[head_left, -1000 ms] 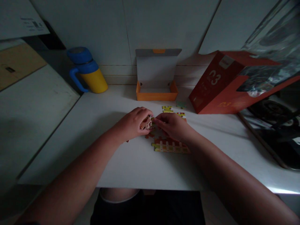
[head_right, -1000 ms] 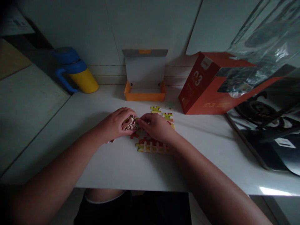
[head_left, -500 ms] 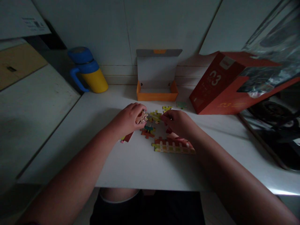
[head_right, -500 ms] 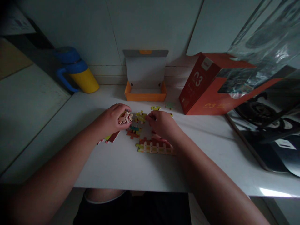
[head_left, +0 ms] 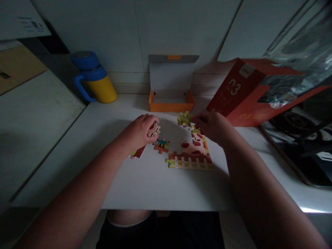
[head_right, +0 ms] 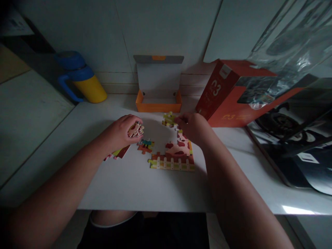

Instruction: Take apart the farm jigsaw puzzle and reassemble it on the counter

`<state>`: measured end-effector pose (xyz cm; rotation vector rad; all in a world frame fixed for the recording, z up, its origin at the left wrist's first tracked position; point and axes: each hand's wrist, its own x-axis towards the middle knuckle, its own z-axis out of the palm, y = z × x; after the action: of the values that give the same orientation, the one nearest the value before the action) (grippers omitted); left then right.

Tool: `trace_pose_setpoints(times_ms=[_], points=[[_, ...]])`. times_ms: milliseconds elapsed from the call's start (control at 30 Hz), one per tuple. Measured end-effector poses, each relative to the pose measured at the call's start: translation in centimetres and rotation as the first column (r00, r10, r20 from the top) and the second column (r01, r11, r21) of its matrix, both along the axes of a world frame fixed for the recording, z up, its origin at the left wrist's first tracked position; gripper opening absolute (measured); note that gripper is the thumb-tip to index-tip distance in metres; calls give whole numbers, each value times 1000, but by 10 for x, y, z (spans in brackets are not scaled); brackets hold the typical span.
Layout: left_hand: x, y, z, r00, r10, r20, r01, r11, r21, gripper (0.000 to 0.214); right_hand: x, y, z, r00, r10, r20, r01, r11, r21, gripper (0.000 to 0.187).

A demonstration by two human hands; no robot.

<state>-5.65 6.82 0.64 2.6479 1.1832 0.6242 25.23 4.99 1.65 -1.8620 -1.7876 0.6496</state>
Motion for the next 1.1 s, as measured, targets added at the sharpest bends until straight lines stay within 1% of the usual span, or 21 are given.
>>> trace_pose_setpoints(times_ms=[67,100,200,300,400,467,533,667,800,867,933,1000,1033,1100], points=[[0,0,-1,1000,-4,-7,4,1000,-4,40,22,6,-1,995,-73,66,70,996,49,32],[0,0,-1,1000,-6,-14,6,1000,-7,40,31,8,-2,994,-83,71,80,996,38,32],[-1,2,-3,1000,-6,-22,6,1000,-19,40,45,13,-5,994,-68,81,73,995,-69,30],[-1,3,-5,1000,-8,-23,7,1000,-29,40,41,13,-6,996,-13,92,28,986,-164,30],[-1,4,-7,1000,-7,-29,6,999,-36,41,27,12,-8,990,102,96,-80,976,-203,34],[-1,5,-8,999,-8,-31,7,999,-37,40,17,11,-10,978,187,93,-161,958,-236,37],[-2,5,-9,1000,-11,-28,10,999,-39,40,11,11,-13,965,241,101,-210,945,-253,40],[-2,6,-9,999,-14,-32,13,999,-46,38,6,11,-16,951,262,164,-218,945,-245,41],[-2,5,-9,999,-9,-44,6,998,-56,39,9,12,-14,949,224,221,-172,958,-231,37],[-2,4,-8,999,-5,-51,2,998,-62,38,12,12,-12,940,173,293,-123,976,-182,35],[-2,4,-7,998,0,-59,-4,998,-66,38,16,13,-10,923,97,372,-61,992,-108,32],[-2,4,-7,998,-3,-58,-1,998,-68,37,18,12,-9,910,35,413,-20,999,-42,32],[-2,4,-7,998,-6,-55,2,998,-68,36,18,12,-9,908,21,419,-13,1000,-21,32],[-1,3,-7,999,-10,-49,6,998,-68,37,17,12,-11,911,36,411,-40,999,2,33]])
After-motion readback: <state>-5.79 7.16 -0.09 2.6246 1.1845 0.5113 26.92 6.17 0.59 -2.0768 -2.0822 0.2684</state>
